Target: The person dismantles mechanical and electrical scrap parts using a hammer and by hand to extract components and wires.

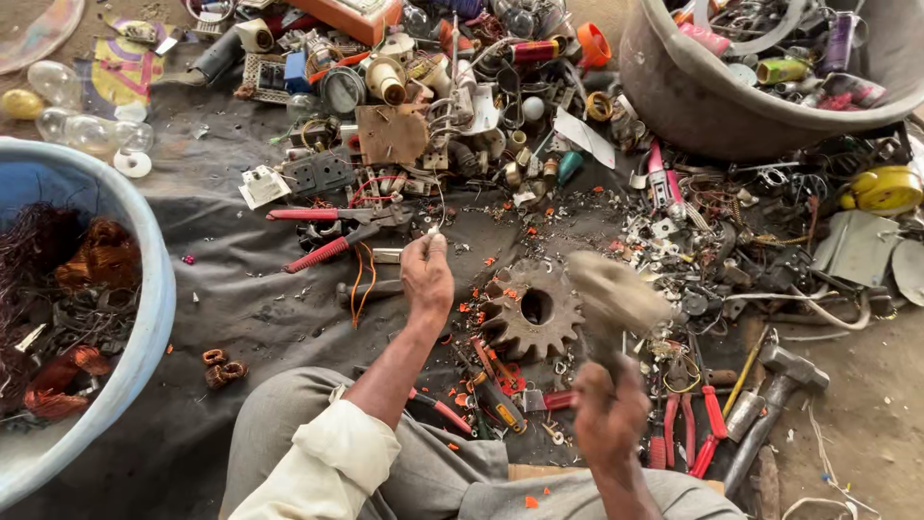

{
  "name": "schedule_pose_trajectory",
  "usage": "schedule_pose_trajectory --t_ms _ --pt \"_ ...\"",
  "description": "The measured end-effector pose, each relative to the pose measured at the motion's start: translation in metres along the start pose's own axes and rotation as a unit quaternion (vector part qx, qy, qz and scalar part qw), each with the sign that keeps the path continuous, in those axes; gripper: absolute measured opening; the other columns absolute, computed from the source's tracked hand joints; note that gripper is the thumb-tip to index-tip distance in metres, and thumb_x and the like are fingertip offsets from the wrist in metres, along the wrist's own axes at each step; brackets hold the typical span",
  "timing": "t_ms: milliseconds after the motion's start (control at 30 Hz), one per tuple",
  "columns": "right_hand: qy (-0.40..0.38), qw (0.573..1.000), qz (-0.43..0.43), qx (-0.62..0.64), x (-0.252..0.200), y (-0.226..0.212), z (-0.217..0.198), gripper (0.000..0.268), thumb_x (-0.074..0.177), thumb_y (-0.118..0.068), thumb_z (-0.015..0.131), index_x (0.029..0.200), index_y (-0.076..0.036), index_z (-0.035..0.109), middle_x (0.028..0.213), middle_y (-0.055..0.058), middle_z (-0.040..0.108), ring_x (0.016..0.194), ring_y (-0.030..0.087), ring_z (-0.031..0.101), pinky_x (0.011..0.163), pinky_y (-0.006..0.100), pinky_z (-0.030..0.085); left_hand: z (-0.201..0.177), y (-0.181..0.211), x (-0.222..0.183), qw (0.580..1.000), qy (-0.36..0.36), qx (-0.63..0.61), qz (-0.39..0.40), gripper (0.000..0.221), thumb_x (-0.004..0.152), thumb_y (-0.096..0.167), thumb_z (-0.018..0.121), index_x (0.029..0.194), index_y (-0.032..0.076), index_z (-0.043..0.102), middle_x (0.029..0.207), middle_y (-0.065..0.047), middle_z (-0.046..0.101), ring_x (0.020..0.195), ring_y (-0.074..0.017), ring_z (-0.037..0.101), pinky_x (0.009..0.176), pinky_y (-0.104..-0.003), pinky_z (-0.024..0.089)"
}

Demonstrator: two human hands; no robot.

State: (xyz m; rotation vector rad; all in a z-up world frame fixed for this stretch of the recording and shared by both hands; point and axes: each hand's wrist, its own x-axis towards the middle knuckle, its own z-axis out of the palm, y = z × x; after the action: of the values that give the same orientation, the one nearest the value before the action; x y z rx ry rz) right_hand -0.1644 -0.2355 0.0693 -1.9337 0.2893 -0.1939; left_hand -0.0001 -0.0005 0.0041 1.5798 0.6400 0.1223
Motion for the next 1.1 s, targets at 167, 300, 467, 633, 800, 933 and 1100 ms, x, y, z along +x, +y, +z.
schedule_pose_trajectory --t_ms 167,300,467,633,800,933,1100 --pt "-0.112 0.904 -0.065 -0.407 0.000 0.034 0.014 0.039 0.100 -0.045 0.053 0.107 -0.007 0.050 0.076 0.020 0.061 0.064 0.036 0.066 0.056 0.045 0.052 0.000 0.000 0.001 0.999 0.017 0.032 0.016 0.042 0.100 0.040 0.056 0.116 0.003 0.069 0.118 -0.012 0.063 0.111 -0.0267 0.061 0.097 -0.040 0.049" --pt "-0.160 0.924 0.020 -0.346 0.023 0.044 0.019 0.044 0.108 -0.049 0.055 0.100 -0.005 0.053 0.067 0.021 0.061 0.068 0.046 0.060 0.059 0.052 0.046 0.012 -0.008 0.019 0.995 -0.022 0.043 0.091 0.043 0.096 0.037 0.063 0.112 -0.002 0.073 0.105 -0.015 0.072 0.099 -0.0260 0.068 0.089 -0.036 0.051" --pt "-0.129 0.943 0.307 -0.023 0.010 0.029 0.014 0.047 0.101 -0.049 0.057 0.094 -0.002 0.057 0.062 0.008 0.053 0.043 0.019 0.046 0.038 0.036 0.037 0.008 -0.026 -0.002 0.965 -0.216 0.119 0.085 0.030 0.092 0.027 0.064 0.111 0.008 0.077 0.102 -0.015 0.077 0.094 -0.0289 0.071 0.082 -0.038 0.055" --pt "-0.078 0.958 0.267 0.075 0.020 0.001 0.009 0.042 0.101 -0.048 0.049 0.093 -0.007 0.054 0.061 0.004 0.054 0.040 0.012 0.047 0.033 0.030 0.040 0.007 -0.012 -0.029 0.879 -0.281 0.293 0.250 0.021 0.089 0.026 0.072 0.107 0.020 0.079 0.099 -0.013 0.066 0.092 -0.0351 0.067 0.082 -0.046 0.053" --pt "-0.067 0.959 0.254 0.104 0.019 0.000 0.012 0.045 0.101 -0.049 0.050 0.091 -0.005 0.053 0.060 0.004 0.054 0.039 0.013 0.049 0.033 0.029 0.041 0.007 -0.003 -0.042 0.854 -0.289 0.325 0.286 0.018 0.091 0.019 0.067 0.103 0.021 0.081 0.102 -0.012 0.062 0.090 -0.0350 0.067 0.080 -0.047 0.054" --pt "-0.081 0.958 0.267 0.068 0.017 0.002 0.015 0.044 0.099 -0.049 0.052 0.090 -0.006 0.055 0.060 0.004 0.055 0.040 0.013 0.050 0.034 0.029 0.041 0.006 -0.003 -0.045 0.849 -0.290 0.296 0.327 0.014 0.088 0.018 0.069 0.098 0.015 0.078 0.106 -0.012 0.064 0.090 -0.0359 0.068 0.078 -0.046 0.055" --pt "-0.086 0.958 0.273 0.031 0.015 -0.007 0.016 0.044 0.097 -0.049 0.055 0.088 -0.006 0.055 0.060 0.003 0.054 0.040 0.012 0.050 0.034 0.029 0.042 0.008 -0.004 -0.047 0.867 -0.283 0.269 0.309 0.010 0.086 0.015 0.071 0.091 0.007 0.075 0.103 -0.014 0.063 0.090 -0.0356 0.068 0.078 -0.046 0.055"
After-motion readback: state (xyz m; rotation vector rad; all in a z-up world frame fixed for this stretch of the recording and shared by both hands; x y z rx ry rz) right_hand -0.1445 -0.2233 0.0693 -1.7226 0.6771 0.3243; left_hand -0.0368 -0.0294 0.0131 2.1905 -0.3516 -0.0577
